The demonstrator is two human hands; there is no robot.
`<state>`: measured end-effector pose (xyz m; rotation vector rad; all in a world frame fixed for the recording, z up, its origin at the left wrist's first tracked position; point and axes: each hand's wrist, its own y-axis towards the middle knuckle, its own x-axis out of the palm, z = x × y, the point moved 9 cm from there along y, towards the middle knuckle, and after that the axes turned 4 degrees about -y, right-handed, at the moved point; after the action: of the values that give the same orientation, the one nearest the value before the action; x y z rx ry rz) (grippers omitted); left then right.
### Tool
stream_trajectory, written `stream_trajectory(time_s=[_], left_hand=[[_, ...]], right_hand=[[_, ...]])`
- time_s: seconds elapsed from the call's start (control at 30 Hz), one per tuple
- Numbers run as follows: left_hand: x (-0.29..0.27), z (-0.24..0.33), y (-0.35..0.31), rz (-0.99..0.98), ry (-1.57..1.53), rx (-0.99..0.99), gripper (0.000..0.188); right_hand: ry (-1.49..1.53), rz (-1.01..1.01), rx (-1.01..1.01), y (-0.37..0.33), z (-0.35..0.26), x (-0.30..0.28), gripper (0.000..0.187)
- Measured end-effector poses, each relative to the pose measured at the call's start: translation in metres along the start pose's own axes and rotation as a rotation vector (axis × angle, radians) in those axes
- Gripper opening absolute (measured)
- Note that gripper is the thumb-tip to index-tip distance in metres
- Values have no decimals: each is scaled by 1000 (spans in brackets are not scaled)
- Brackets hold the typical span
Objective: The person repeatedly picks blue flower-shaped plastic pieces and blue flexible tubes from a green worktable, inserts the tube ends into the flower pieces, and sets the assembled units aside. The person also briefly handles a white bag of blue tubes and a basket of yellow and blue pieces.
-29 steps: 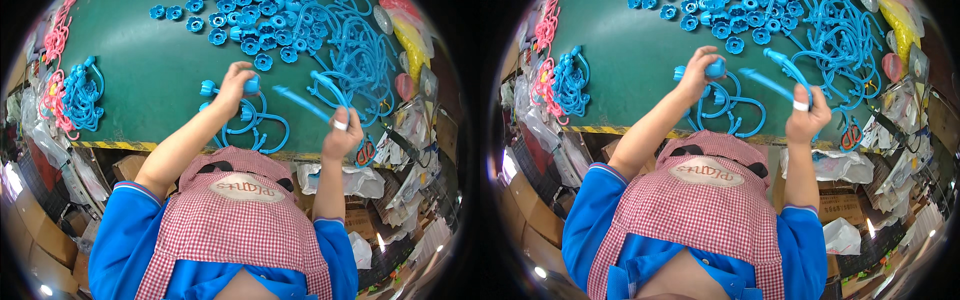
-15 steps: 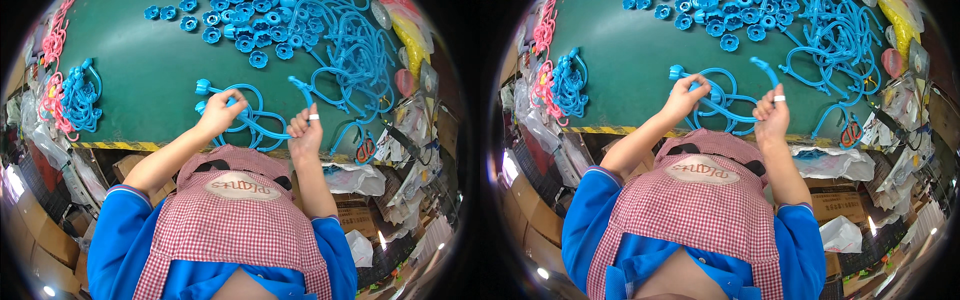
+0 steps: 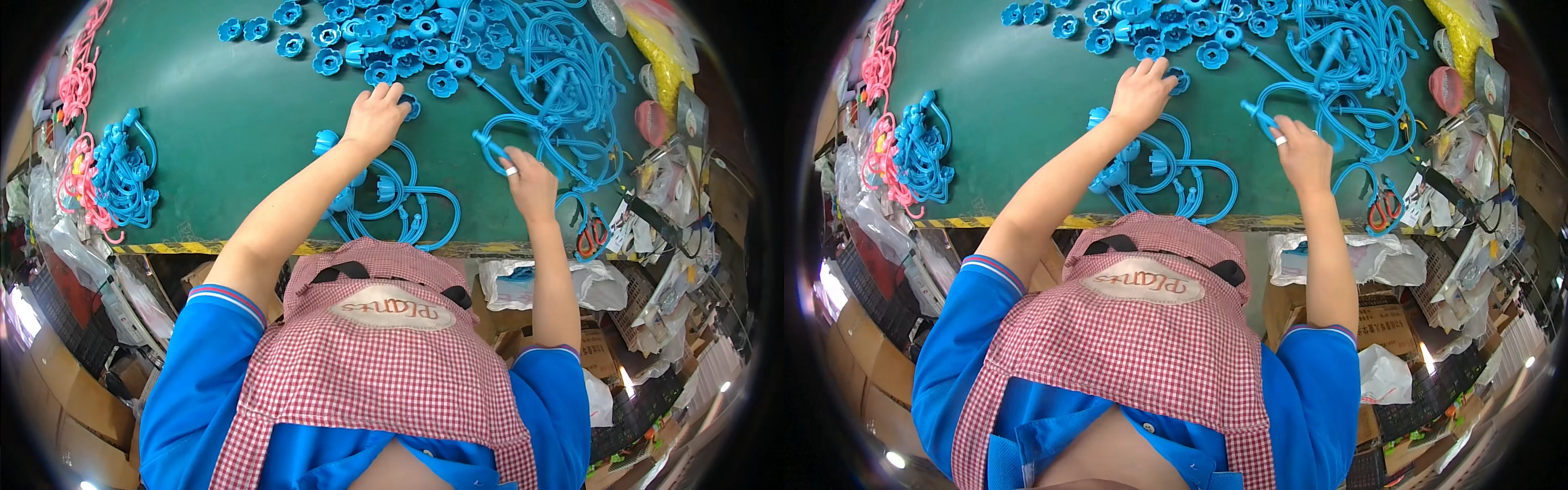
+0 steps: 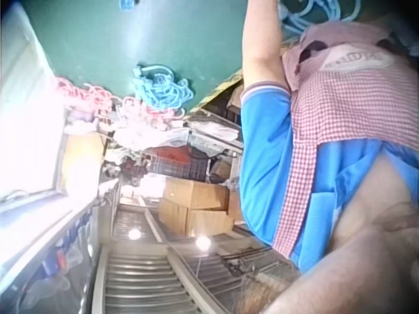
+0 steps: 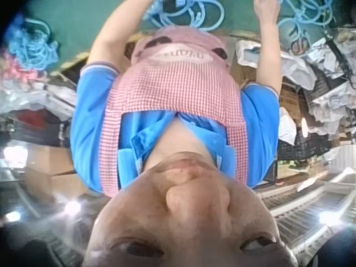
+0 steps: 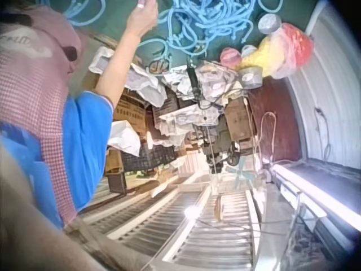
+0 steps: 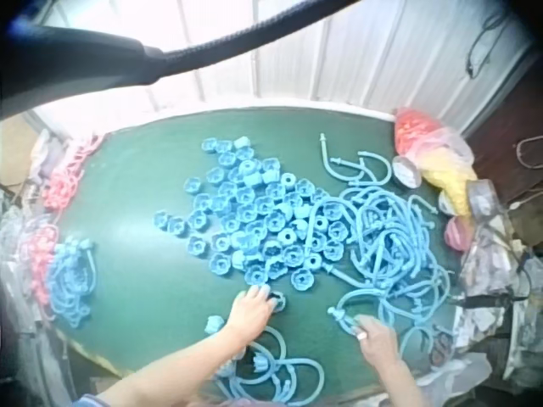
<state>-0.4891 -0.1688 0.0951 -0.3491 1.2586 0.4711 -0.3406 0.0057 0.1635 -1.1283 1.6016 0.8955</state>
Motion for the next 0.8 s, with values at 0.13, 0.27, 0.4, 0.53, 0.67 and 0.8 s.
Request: stream_trajectory(time_s=[0.13, 0.27, 0.4, 0.53, 0.67, 0.8], left_hand=[[-27, -1, -9, 179, -226, -6, 8], [-13, -17, -26, -51, -1232, -673, 5], [-21, 27, -36, -41, -1863, -692, 13], [-24, 40, -49, -159, -1919, -793, 13], [-28, 39, -57, -132, -1945, -838, 13], [-36, 30, -64, -187, -1758, -622, 15]], right_hand=[[-281, 9, -42, 3, -30, -25, 18], [-212, 30, -55, 8, -58, -41, 16], [264, -74, 70, 2, -90, -29, 17], [594, -180, 203, 2, -92, -17, 20], [566, -413, 392, -3, -93, -3, 22], [999, -604, 629, -36, -105, 53, 22]])
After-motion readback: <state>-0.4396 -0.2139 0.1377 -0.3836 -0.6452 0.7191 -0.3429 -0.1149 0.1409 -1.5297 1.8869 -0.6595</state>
